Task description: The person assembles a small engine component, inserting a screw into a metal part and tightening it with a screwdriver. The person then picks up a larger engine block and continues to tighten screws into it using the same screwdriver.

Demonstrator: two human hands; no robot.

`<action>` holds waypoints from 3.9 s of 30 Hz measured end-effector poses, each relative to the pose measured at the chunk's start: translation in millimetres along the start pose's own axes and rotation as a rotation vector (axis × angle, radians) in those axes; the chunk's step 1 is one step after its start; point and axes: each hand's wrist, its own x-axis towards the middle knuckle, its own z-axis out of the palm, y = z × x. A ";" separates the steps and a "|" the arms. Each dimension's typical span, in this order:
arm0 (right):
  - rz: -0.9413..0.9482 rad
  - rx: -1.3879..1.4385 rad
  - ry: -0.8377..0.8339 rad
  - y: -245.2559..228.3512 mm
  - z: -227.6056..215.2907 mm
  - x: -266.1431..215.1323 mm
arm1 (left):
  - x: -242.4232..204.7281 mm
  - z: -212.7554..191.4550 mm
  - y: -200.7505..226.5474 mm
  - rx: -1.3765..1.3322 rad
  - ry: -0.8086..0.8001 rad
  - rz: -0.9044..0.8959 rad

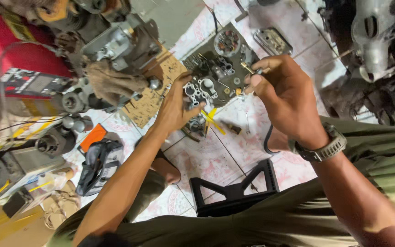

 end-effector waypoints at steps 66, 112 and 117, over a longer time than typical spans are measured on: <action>-0.188 -0.049 -0.265 -55.3 62.4 -74.7 | -136.4 -46.3 101.6 -0.821 0.463 -0.150; -0.272 -0.265 -0.373 -61.3 63.3 -73.7 | -128.6 -33.2 105.0 -1.387 0.426 -0.851; -0.285 -0.325 -0.393 -56.0 63.7 -74.8 | -133.8 -30.4 93.9 -1.423 0.528 -0.379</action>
